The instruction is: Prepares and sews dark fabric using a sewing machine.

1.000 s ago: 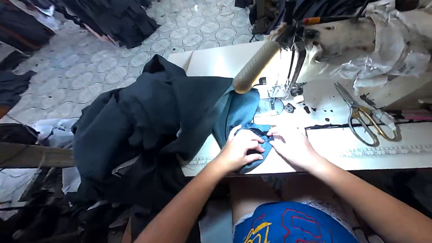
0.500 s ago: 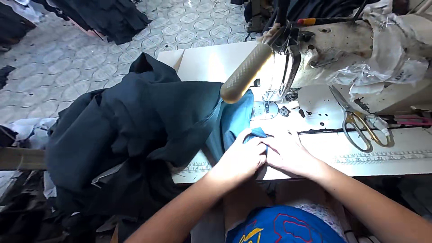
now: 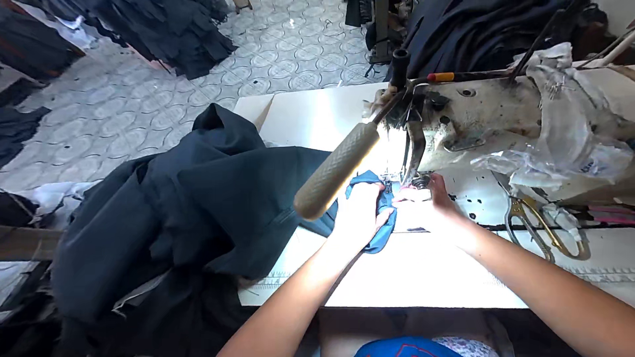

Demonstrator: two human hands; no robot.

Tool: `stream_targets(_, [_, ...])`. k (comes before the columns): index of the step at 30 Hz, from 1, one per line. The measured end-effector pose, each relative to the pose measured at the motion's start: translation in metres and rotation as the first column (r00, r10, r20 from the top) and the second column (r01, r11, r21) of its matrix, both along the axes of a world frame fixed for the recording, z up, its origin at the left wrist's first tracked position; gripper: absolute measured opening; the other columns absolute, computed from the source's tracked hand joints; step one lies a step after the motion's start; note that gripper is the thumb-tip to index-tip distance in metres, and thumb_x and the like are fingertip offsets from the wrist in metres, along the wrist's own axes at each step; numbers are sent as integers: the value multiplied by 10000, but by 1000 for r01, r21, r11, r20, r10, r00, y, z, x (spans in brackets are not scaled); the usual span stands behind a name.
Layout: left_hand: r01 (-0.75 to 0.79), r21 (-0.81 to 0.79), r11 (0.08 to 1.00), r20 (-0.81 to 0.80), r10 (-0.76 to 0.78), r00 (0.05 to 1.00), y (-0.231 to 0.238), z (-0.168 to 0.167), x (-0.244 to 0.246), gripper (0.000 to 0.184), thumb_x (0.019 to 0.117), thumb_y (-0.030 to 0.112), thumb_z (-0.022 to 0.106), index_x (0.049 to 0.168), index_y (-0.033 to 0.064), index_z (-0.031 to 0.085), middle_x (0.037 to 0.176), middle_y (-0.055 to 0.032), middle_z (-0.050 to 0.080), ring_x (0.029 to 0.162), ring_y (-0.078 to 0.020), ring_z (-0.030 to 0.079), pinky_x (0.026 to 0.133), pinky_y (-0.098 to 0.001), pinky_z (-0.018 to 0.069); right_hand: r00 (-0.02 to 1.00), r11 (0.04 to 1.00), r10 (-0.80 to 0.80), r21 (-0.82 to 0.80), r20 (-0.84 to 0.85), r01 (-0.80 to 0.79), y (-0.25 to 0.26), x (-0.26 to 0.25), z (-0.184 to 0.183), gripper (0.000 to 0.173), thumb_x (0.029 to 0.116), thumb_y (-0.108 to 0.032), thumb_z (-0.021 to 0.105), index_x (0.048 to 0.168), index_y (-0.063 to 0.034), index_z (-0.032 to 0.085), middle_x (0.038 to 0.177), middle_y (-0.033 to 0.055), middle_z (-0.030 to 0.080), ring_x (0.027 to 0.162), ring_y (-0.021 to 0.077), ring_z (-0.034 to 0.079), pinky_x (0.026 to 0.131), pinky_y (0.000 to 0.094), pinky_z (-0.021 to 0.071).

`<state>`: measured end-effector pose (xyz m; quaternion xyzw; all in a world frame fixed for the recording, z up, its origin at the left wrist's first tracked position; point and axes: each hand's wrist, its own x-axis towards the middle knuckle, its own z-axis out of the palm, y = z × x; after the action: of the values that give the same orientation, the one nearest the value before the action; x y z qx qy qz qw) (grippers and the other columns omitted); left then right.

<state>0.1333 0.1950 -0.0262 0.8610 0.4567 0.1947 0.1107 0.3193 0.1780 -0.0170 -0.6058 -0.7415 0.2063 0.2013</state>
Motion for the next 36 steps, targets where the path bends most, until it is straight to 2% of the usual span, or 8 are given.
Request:
stream_targets(3, [-41,16,999,8,41,999,10,0,6,561,941,399,666,1302,-30,641,1257,-208,689,1238,-389,623,1145,-669,257,996,997,-24,-76,86,30,8,2,4,267,994,-232,641,1136,-46,769,1218,208,699,1242,396,585,1092,614,330])
stream_targets(6, [-54,-33,998,-3,54,999,23,2,9,595,929,419,694,1316,-29,637,1266,-249,669,1248,-439,602,1100,-690,313,996,996,-71,58,50,68,5,0,8,257,974,-199,661,1033,33,754,1056,271,717,1081,466,656,947,652,443])
stream_targets(10, [-32,-116,993,13,34,999,31,1,5,636,902,448,720,1331,-14,632,1321,-251,630,1288,-450,560,1076,-697,344,995,992,-86,-86,57,91,3,-3,25,280,997,-197,637,1085,48,740,1097,291,702,1120,472,640,977,638,433])
stream_targets(13, [-23,-161,987,-3,23,1000,26,4,2,647,914,444,705,1342,-35,619,1356,-265,608,1324,-456,526,1102,-685,315,994,994,-65,-80,86,72,7,0,12,277,988,-258,637,1082,-31,763,1103,218,722,1137,405,646,989,603,443])
stream_targets(20, [14,-149,989,30,-10,999,29,5,1,575,892,394,745,1278,-23,658,1304,-249,643,1280,-436,569,1096,-667,326,994,992,-66,-103,90,75,6,-3,12,291,992,-280,636,1092,-34,758,1157,219,704,1187,407,609,1004,626,396])
stream_targets(24, [97,-149,984,123,-79,989,37,4,-2,556,883,338,764,1261,-52,648,1261,-251,660,1249,-411,597,1056,-643,398,995,994,-78,-72,64,82,3,-2,12,260,971,-210,669,1058,23,747,1114,258,696,1142,440,614,978,641,399])
stream_targets(31, [79,-188,979,62,-69,996,38,13,-2,518,905,349,747,1255,-24,664,1251,-238,672,1290,-418,558,1140,-645,284,991,995,-88,45,97,84,9,0,-4,246,943,-240,696,960,-3,759,958,201,726,971,370,694,852,557,524])
stream_targets(36, [75,-214,974,46,-66,997,43,14,-1,521,909,355,746,1285,6,659,1267,-208,676,1306,-384,554,1167,-628,252,990,991,-113,-61,78,118,15,0,-3,266,963,-235,673,1043,7,750,1052,229,722,1068,403,673,936,600,491])
